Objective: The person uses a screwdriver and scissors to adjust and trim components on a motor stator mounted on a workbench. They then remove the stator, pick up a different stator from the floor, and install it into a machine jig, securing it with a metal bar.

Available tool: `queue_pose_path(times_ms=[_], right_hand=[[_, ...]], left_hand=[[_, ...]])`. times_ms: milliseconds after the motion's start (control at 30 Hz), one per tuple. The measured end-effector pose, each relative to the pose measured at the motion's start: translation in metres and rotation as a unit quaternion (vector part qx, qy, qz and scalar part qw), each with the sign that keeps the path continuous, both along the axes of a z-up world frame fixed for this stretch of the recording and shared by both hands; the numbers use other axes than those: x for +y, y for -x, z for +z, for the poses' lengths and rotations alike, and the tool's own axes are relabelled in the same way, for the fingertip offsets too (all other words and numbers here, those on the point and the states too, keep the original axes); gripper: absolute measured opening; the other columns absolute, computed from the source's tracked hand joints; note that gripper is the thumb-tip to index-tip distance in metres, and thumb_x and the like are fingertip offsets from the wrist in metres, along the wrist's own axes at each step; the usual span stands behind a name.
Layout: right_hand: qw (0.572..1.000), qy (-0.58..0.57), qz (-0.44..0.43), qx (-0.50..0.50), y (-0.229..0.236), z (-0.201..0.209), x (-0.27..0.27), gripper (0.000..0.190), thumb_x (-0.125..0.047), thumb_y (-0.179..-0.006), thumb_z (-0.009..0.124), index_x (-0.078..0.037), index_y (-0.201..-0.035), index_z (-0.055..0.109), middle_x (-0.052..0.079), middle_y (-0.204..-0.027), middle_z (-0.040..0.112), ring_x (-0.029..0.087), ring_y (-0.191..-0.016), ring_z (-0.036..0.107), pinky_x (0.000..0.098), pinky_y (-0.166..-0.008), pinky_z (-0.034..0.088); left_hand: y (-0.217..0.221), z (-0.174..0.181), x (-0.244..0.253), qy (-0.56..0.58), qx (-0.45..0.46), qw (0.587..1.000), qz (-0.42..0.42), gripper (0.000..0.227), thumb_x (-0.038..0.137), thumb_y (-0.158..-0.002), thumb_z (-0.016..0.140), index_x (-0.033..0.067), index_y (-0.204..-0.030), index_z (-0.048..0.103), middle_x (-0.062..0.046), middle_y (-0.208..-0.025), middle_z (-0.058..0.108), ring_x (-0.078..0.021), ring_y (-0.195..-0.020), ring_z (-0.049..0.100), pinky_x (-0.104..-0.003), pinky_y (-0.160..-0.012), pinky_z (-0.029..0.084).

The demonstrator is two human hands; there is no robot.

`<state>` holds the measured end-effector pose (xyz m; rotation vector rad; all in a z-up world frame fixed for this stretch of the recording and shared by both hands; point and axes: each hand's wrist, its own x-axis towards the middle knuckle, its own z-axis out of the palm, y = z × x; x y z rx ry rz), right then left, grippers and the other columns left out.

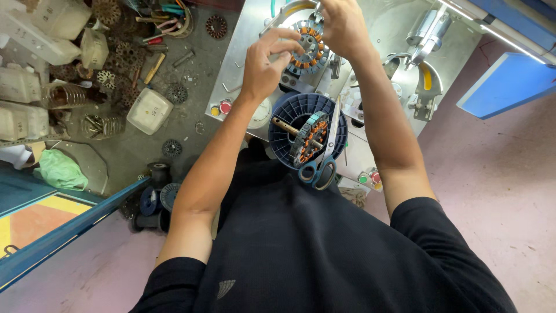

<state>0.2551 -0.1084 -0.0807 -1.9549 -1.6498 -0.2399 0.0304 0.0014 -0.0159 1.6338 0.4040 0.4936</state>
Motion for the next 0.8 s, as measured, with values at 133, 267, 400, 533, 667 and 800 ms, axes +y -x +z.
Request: queue_pose_path(times_ms=[133,267,400,533,667,800], right_hand=[[0.998,0.026,0.038,0.048,0.014,0.052,-0.007,0.01,0.004,-0.097,0.064,-0.004,-0.1,0.069,0.012,-0.096,0.071,0.031,-0.091,0.067,0.0459,-0.078,0.052],[0.993,0.076,0.046,0.079,0.059,0.116,-0.048,0.011,0.007,-0.087,0.06,-0.001,-0.09,0.067,0.012,-0.087,0.065,0.031,-0.086,0.062,0.0437,-0.073,0.051],[0.983,0.139,0.046,0.113,0.108,0.144,-0.083,0.016,0.005,-0.078,0.06,-0.002,-0.087,0.07,0.011,-0.084,0.064,0.03,-0.085,0.062,0.0424,-0.076,0.052],[0.988,0.09,0.019,0.125,0.103,0.13,-0.08,0.02,0.009,-0.084,0.056,-0.003,-0.092,0.071,0.01,-0.099,0.068,0.027,-0.094,0.064,0.0403,-0.082,0.053],[0.992,0.068,-0.015,0.102,0.079,0.12,-0.071,0.01,0.004,-0.093,0.064,-0.001,-0.095,0.072,0.009,-0.1,0.069,0.029,-0.096,0.064,0.0413,-0.083,0.052],[0.972,0.135,0.015,0.191,0.083,0.146,-0.084,0.014,0.003,-0.087,0.063,-0.002,-0.094,0.074,0.008,-0.092,0.069,0.026,-0.084,0.066,0.039,-0.073,0.052]], left_hand=[[0.013,0.004,-0.011,-0.062,-0.003,0.998,-0.002,0.032,-0.003,-0.087,0.055,0.0053,-0.115,0.069,-0.005,-0.104,0.081,-0.0186,-0.108,0.077,-0.033,-0.1,0.055],[0.022,0.003,-0.017,-0.09,-0.021,0.995,-0.026,0.024,-0.004,-0.087,0.057,0.0042,-0.104,0.073,-0.008,-0.118,0.077,-0.0224,-0.109,0.076,-0.035,-0.098,0.056],[0.024,0.007,-0.024,-0.035,0.073,0.992,-0.099,0.028,0.001,-0.089,0.059,0.0077,-0.111,0.074,-0.006,-0.104,0.078,-0.0217,-0.095,0.076,-0.033,-0.086,0.058],[0.022,0.006,-0.028,-0.148,0.016,0.98,-0.129,0.028,-0.002,-0.086,0.061,0.0081,-0.107,0.077,-0.009,-0.105,0.076,-0.0256,-0.101,0.07,-0.034,-0.088,0.056],[0.023,0.008,-0.022,-0.128,0.058,0.983,-0.115,0.018,-0.001,-0.088,0.062,0.0071,-0.096,0.076,-0.011,-0.099,0.071,-0.0249,-0.094,0.068,-0.035,-0.081,0.055],[0.033,0.023,-0.01,-0.164,0.014,0.978,-0.125,0.003,0.005,-0.086,0.07,0.005,-0.088,0.071,-0.01,-0.094,0.071,-0.0267,-0.095,0.069,-0.038,-0.083,0.054]])
